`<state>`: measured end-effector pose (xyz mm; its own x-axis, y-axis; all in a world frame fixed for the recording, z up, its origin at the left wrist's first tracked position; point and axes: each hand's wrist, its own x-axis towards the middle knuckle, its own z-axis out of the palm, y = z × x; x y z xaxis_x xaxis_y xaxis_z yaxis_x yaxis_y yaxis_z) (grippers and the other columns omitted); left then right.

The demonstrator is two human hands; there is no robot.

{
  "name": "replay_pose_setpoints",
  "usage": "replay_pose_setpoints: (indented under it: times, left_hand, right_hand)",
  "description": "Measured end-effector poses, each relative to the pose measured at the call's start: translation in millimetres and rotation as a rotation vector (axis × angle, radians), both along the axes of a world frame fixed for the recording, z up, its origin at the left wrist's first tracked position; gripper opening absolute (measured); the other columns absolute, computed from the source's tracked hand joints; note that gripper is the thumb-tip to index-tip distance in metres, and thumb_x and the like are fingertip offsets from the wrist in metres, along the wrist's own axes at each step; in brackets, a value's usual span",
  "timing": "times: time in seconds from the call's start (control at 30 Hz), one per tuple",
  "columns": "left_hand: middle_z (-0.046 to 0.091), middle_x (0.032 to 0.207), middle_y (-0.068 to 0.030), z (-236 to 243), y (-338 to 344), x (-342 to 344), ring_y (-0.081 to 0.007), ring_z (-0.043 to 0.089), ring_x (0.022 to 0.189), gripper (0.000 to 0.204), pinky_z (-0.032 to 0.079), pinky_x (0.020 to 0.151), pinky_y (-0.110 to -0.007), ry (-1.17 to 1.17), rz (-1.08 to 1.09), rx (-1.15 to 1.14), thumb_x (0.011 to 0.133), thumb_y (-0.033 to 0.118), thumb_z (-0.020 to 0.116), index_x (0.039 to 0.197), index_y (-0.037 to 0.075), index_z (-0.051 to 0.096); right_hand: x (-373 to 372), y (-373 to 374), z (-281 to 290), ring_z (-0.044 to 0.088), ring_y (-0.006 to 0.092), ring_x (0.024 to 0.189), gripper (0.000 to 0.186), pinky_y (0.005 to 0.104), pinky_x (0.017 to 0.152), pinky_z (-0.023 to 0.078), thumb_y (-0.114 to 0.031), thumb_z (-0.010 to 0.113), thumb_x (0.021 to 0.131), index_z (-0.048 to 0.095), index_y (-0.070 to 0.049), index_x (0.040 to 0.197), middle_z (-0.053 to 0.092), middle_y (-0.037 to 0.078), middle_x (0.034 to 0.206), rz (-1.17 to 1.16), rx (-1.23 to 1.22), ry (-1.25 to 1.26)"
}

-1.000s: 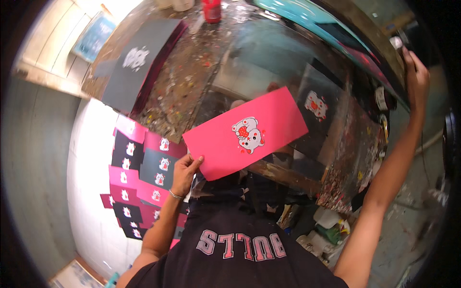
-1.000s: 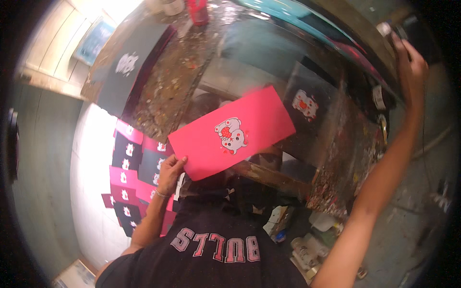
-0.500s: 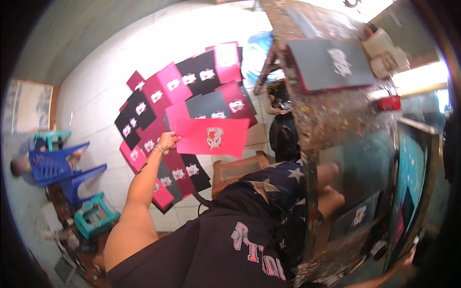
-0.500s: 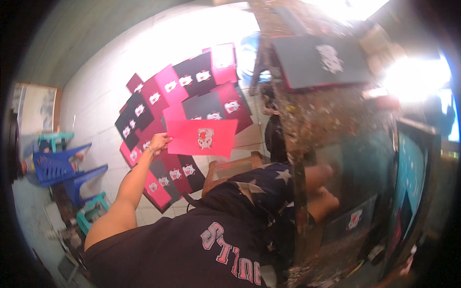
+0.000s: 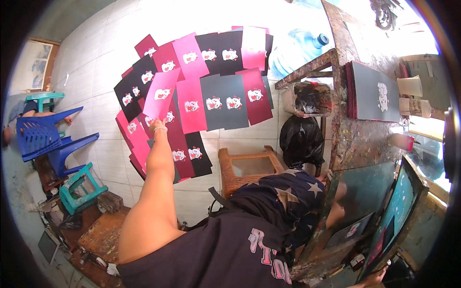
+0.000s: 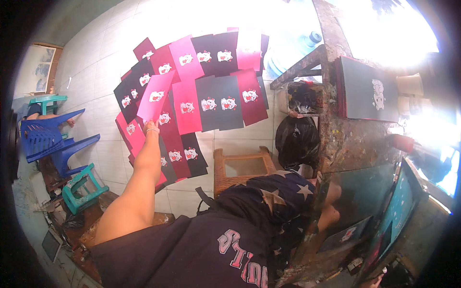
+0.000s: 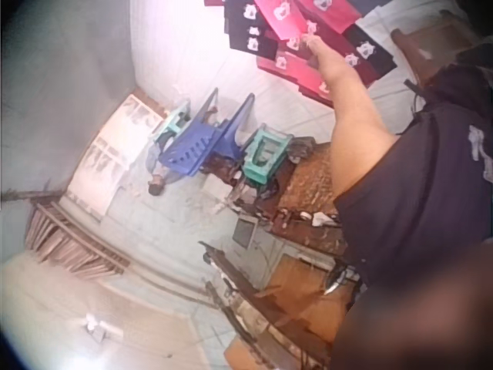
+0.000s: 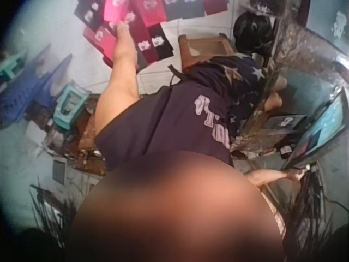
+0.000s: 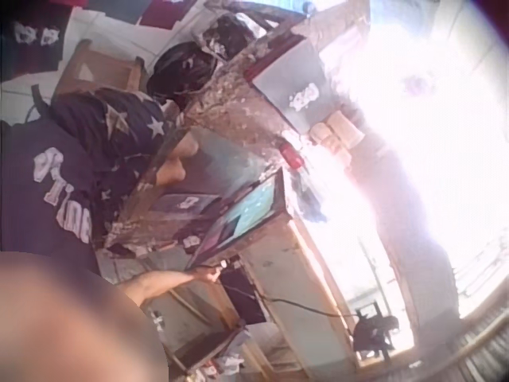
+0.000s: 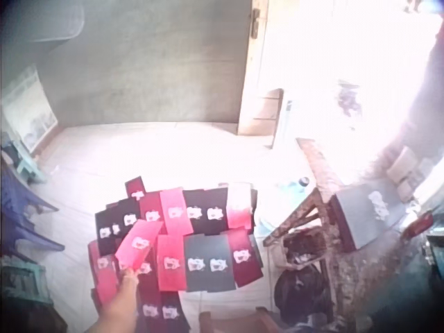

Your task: The person performs screen printing on rectangular cards using a squeegee and a screen frame. They place each card on a workbench, pull ink across the screen, and then remove the printed card to a growing stack. The cards feature a cartoon character design and alternate between pink and black backgrounds.

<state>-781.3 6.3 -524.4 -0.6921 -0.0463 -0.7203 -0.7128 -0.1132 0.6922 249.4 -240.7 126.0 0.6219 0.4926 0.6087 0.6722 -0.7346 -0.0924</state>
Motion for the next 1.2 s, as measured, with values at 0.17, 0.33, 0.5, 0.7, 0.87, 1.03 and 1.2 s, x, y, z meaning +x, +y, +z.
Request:
replay_pose_setpoints:
  times: [0.17, 0.33, 0.5, 0.7, 0.87, 1.03, 1.2]
  left_hand:
    - [0.063, 0.125, -0.0087, -49, -47, 27, -0.0244, 0.060, 0.116, 0.045, 0.052, 0.108, -0.047, -0.142, 0.040, -0.011, 0.101, 0.031, 0.067, 0.131, -0.001, 0.057]
    - [0.055, 0.150, -0.0057, -39, -94, 130, -0.0215, 0.060, 0.131, 0.090, 0.055, 0.101, -0.043, 0.054, -1.830, -1.354, 0.080, 0.030, 0.086, 0.155, 0.010, 0.042]
    - [0.071, 0.120, -0.0241, -33, -78, 243, -0.0408, 0.069, 0.111, 0.043, 0.053, 0.098, -0.051, 0.097, -1.048, -0.943, 0.088, 0.026, 0.070, 0.122, -0.001, 0.063]
    - [0.069, 0.082, -0.0080, 250, 49, 412, -0.0099, 0.064, 0.071, 0.015, 0.052, 0.066, -0.026, 0.722, -1.546, 0.399, 0.098, 0.011, 0.067, 0.107, 0.000, 0.067]
    - [0.070, 0.089, -0.0105, 395, 68, 571, -0.0186, 0.067, 0.074, 0.011, 0.054, 0.070, -0.030, 1.057, -2.027, 1.085, 0.094, 0.003, 0.068, 0.104, 0.001, 0.072]
    - [0.061, 0.141, -0.0126, 401, 40, 734, -0.0324, 0.055, 0.134, 0.049, 0.044, 0.112, -0.046, 1.569, -2.581, 1.759, 0.095, 0.030, 0.071, 0.136, 0.006, 0.062]
    - [0.041, 0.164, -0.0035, 380, 29, 791, -0.0304, 0.023, 0.157, 0.089, 0.011, 0.129, -0.054, 2.007, -2.722, 1.841, 0.084, 0.061, 0.072, 0.156, 0.015, 0.046]
  right_hand:
    - [0, -15, 7, 0.061, 0.0245, 0.090, 0.061, 0.0409, 0.084, 0.048, -0.055, 0.051, 0.102, 0.068, 0.003, 0.112, 0.069, 0.015, 0.101, -0.080, -0.063, 0.052]
    - [-16, -17, -1, 0.064, 0.0245, 0.101, 0.064, 0.0386, 0.092, 0.048, -0.055, 0.049, 0.104, 0.067, 0.003, 0.123, 0.070, 0.016, 0.114, -0.128, -0.124, 0.060]
    - [-28, 1, 1, 0.067, 0.0244, 0.112, 0.067, 0.0363, 0.101, 0.048, -0.055, 0.047, 0.105, 0.065, 0.003, 0.135, 0.072, 0.016, 0.126, -0.094, -0.198, 0.093]
    - [-12, -20, -15, 0.067, 0.0258, 0.119, 0.045, 0.0379, 0.106, 0.050, -0.029, 0.044, 0.110, 0.068, 0.003, 0.132, 0.071, 0.016, 0.129, 0.409, 0.083, 0.340]
    - [-24, 17, 6, 0.065, 0.0380, 0.094, 0.066, 0.0450, 0.089, 0.050, -0.064, 0.057, 0.093, 0.074, -0.004, 0.116, 0.071, 0.025, 0.098, -0.021, -0.104, -0.005]
    - [-30, 41, 37, 0.055, 0.0395, 0.067, 0.060, 0.0455, 0.066, 0.045, -0.061, 0.056, 0.096, 0.063, -0.003, 0.082, 0.053, 0.019, 0.068, 0.044, -0.114, -0.065]
    - [7, 32, 47, 0.067, 0.0473, 0.076, 0.068, 0.0505, 0.073, 0.051, -0.062, 0.060, 0.089, 0.070, 0.005, 0.078, 0.064, 0.030, 0.076, -0.104, -0.288, -0.114]
